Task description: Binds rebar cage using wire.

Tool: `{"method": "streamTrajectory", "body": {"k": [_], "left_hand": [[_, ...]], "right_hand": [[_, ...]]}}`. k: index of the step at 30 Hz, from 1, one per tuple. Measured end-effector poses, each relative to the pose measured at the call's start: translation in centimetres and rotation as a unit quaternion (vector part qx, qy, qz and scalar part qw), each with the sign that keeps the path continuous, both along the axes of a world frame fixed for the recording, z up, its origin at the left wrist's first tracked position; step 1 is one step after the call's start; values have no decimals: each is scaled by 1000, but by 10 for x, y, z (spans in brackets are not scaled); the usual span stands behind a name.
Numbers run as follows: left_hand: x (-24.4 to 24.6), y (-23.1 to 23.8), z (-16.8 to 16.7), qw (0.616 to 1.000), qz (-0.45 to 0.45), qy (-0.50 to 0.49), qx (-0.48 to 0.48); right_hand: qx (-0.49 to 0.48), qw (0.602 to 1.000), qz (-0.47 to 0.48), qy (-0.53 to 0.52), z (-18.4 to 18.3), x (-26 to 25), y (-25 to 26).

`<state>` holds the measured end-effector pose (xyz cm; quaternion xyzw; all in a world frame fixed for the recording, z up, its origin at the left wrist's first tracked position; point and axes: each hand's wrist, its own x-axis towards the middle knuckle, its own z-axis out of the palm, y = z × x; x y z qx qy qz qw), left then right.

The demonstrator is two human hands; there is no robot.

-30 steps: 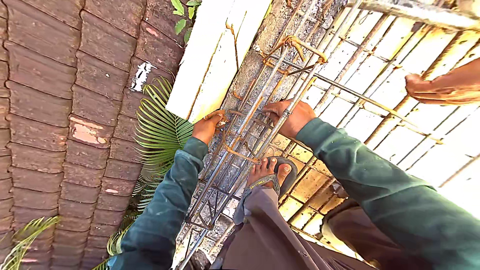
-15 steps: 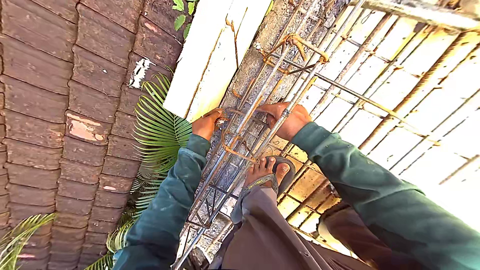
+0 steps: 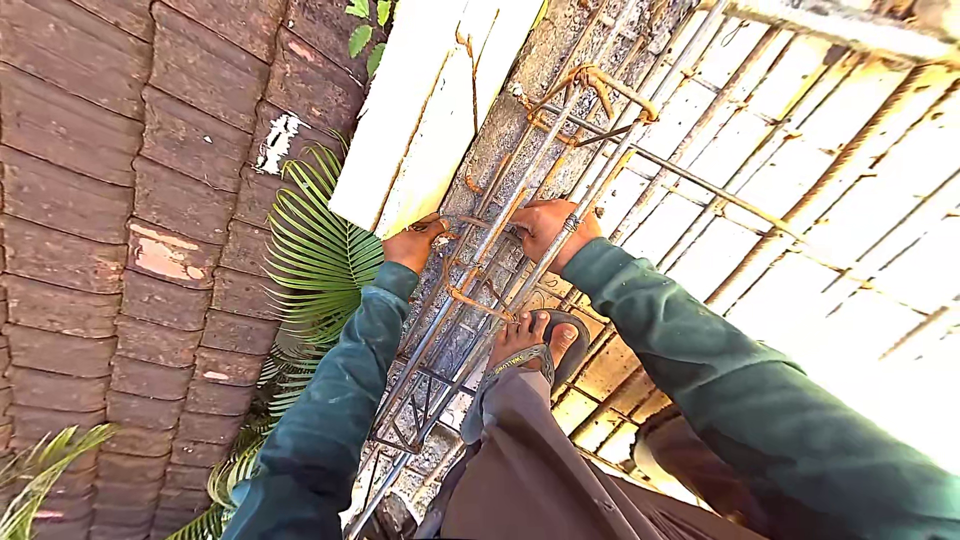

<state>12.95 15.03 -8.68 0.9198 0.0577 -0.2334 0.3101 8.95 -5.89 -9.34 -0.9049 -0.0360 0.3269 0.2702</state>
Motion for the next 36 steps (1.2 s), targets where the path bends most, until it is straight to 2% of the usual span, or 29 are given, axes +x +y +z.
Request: {"method": "streamTrajectory", "body": {"k": [1,3,7,9,13,15,19,23,28,29,31,33,34,36], "left_hand": [[-3,15,-30,995,18,-39,-87],[5,25,-45,989,48,32,-139],[7,33,-38,990,-3,69,-123],[5,34,-29,990,-14,74,-119],[10,35,-18,980,81,106,-146],[7,35,-12,980,93,89,-153],[-10,28,4,994,24,3,-106],[-14,25,15,998,-10,-8,-60],[-31,17,34,994,-85,-70,-9],[-31,15,38,994,-94,-60,1],[-21,11,55,990,-137,24,4],[-11,25,38,976,-216,-5,-32],[-3,27,37,967,-251,11,-37],[11,16,54,954,-280,104,-3]], "right_hand": [[2,1000,-1,-1,0,0,1],[-2,1000,-13,0,2,-1,2],[-85,994,-50,51,18,-1,7],[-98,992,-62,45,20,-4,8],[-72,994,-42,69,24,5,17],[-57,995,-43,68,21,9,19],[-47,996,-65,38,15,2,14],[-80,994,-66,33,15,2,15],[-70,996,7,55,30,16,21],[-52,998,11,43,28,15,19],[5,1000,3,-1,17,10,12],[41,999,2,-14,13,8,7],[55,998,2,-19,12,7,5],[86,995,-20,-38,9,2,3]]}}
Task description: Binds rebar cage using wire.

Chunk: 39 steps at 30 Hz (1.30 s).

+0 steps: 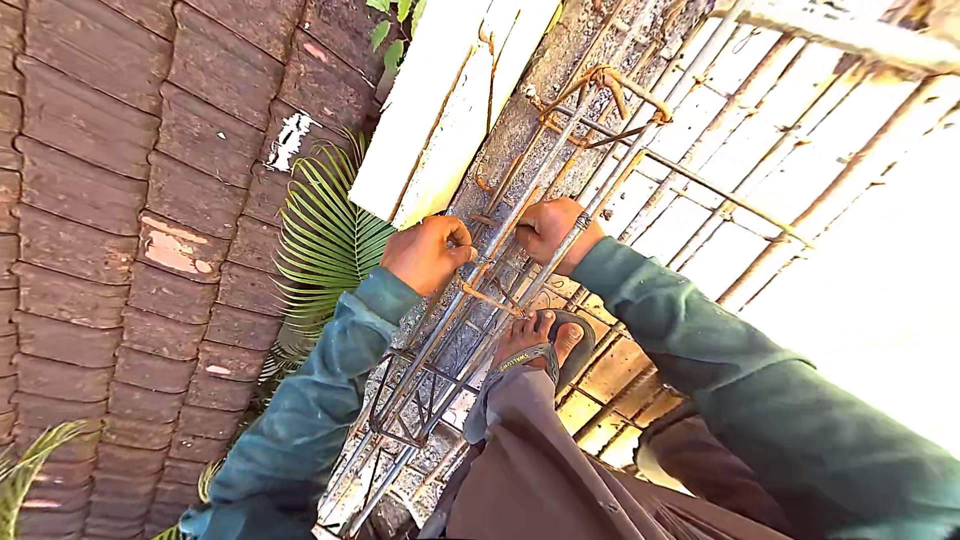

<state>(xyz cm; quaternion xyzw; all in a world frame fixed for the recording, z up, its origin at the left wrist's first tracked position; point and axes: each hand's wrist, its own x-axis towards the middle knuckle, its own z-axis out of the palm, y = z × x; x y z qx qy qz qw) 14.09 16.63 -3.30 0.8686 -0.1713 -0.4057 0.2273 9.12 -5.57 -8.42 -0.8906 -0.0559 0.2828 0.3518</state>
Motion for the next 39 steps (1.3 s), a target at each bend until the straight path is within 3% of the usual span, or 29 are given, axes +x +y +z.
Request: {"method": "streamTrajectory", "body": {"k": [3,7,12,14,17,20,22,25,28,30,34,39], "left_hand": [[-12,-30,43,998,9,56,19],[-19,-33,46,997,12,65,-34],[-4,-47,56,988,-68,126,57],[-1,-58,65,981,-86,135,109],[0,-64,67,976,-97,133,142],[-19,-69,65,979,-52,140,136],[-32,-80,78,967,-13,207,149],[-9,-65,70,978,-129,114,120],[2,-63,72,974,-165,104,111],[2,-63,73,978,-141,109,103],[-4,-52,61,991,-4,130,28],[-8,-47,53,984,65,163,-23]], "right_hand": [[41,996,-81,-2,2,-13,4],[97,977,-184,45,2,-21,8],[175,941,-248,146,2,-25,1],[177,936,-248,174,5,-23,-3],[114,959,-200,165,9,-15,-10],[105,963,-205,140,3,-11,-14],[128,957,-220,138,0,-7,-12],[137,965,-185,128,4,-4,-10],[136,972,-159,110,8,-9,-10],[136,973,-154,100,11,-12,-7],[123,971,-169,115,13,-9,-7],[100,957,-214,169,16,7,-5]]}}
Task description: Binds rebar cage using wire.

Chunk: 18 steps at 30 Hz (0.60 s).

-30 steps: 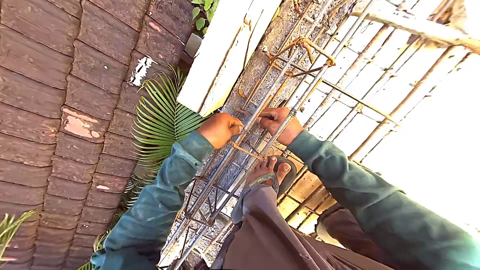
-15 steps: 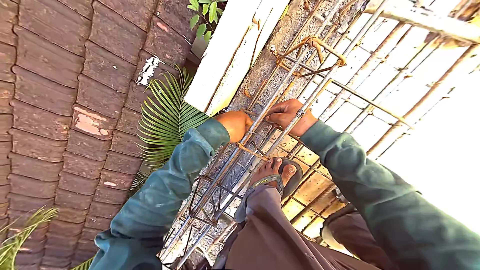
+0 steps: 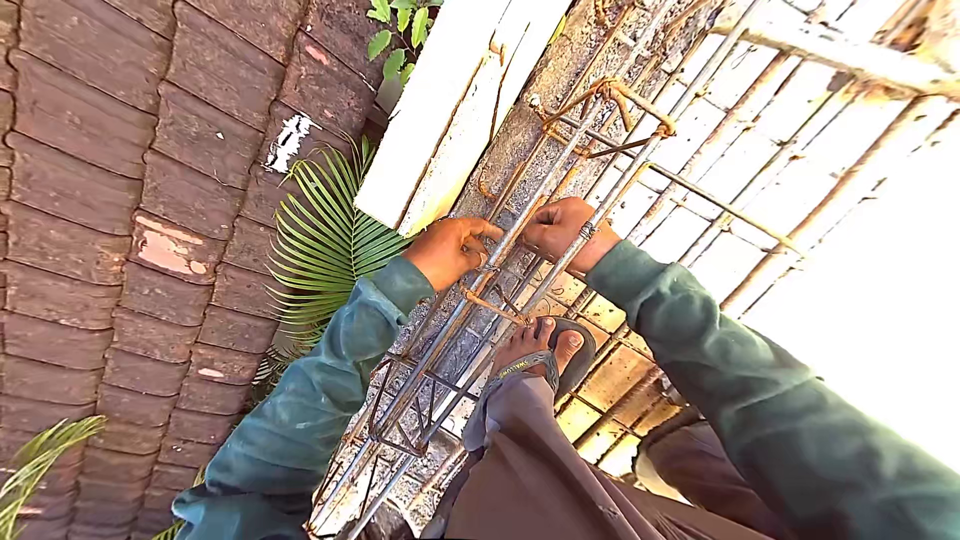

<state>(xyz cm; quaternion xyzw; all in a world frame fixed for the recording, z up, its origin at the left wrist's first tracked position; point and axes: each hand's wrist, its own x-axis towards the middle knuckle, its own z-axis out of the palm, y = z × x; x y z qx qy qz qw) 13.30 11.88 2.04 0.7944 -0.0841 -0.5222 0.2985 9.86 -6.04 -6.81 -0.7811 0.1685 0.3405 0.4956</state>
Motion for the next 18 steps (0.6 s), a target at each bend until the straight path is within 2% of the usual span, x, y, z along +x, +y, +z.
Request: {"method": "streamTrajectory", "body": {"k": [4,6,10,12,14,18], "left_hand": [[-1,-2,0,1000,-23,7,10],[-1,-6,5,1000,-7,23,17],[-3,-14,13,997,66,42,23],[-5,-15,13,997,66,33,22],[-5,-16,14,998,61,29,21],[-7,-13,11,995,91,38,-3]], "right_hand": [[100,991,-79,46,-8,-10,0],[134,985,-94,48,-8,-25,1],[67,996,-43,-37,-14,-52,17],[54,996,-14,-68,-13,-53,23],[71,996,-39,-38,-11,-44,24],[165,973,-120,111,-8,-15,20]]}}
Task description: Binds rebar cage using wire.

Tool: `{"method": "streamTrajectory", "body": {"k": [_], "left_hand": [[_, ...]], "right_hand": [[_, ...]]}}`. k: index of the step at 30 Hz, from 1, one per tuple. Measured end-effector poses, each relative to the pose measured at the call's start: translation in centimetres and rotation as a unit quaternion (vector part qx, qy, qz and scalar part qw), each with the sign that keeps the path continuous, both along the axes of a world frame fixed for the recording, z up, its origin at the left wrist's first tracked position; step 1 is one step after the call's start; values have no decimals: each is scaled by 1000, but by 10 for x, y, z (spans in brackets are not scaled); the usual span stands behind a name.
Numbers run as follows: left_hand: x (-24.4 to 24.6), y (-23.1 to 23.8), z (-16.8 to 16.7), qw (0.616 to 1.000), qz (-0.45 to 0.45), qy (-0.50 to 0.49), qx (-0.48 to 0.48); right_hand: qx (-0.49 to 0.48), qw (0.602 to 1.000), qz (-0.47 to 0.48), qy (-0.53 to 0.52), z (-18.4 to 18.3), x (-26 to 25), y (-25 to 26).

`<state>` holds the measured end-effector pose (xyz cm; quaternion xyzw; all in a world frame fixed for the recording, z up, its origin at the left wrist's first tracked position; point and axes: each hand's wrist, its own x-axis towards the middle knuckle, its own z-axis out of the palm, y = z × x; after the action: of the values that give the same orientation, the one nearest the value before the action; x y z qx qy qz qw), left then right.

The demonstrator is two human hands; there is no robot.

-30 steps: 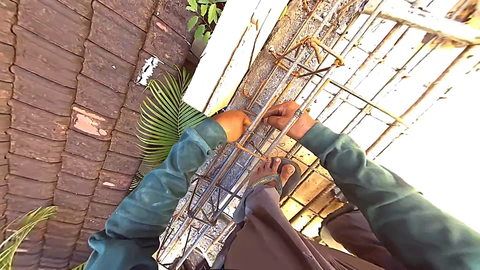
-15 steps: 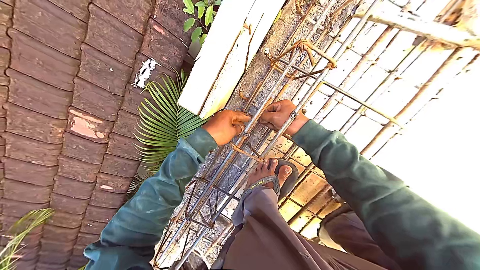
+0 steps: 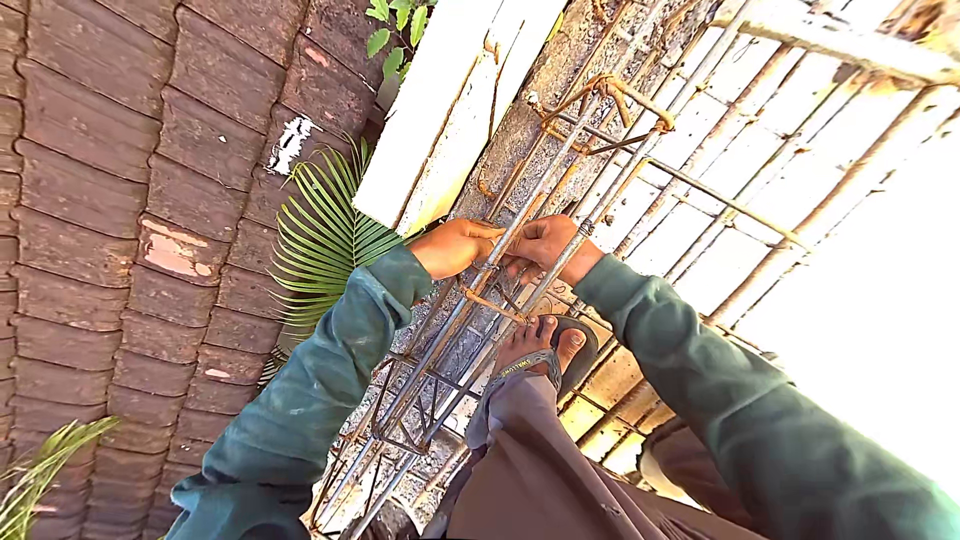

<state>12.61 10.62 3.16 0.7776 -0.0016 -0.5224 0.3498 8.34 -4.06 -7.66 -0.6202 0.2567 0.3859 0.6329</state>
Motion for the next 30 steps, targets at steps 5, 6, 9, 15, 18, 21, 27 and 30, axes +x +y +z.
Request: {"method": "streamTrajectory", "body": {"k": [5,6,9,15,18,21,27,30], "left_hand": [[-12,14,-10,998,35,30,-53],[-13,17,-12,998,32,24,-58],[-8,21,-15,1000,22,3,-12],[6,-10,4,980,-172,5,102],[3,-46,41,978,-125,104,131],[-46,-28,2,991,-80,56,92],[2,-5,-25,991,-26,77,102],[-17,4,-47,997,18,39,67]], "right_hand": [[26,995,-52,86,3,13,-1],[37,992,-71,96,3,14,-2],[64,986,-105,116,2,14,-5],[88,977,-143,135,5,12,-2],[76,985,-103,115,4,12,-1],[-7,997,45,65,5,21,-3],[-242,901,322,-159,17,30,-12],[-298,847,387,-210,11,23,-10]]}}
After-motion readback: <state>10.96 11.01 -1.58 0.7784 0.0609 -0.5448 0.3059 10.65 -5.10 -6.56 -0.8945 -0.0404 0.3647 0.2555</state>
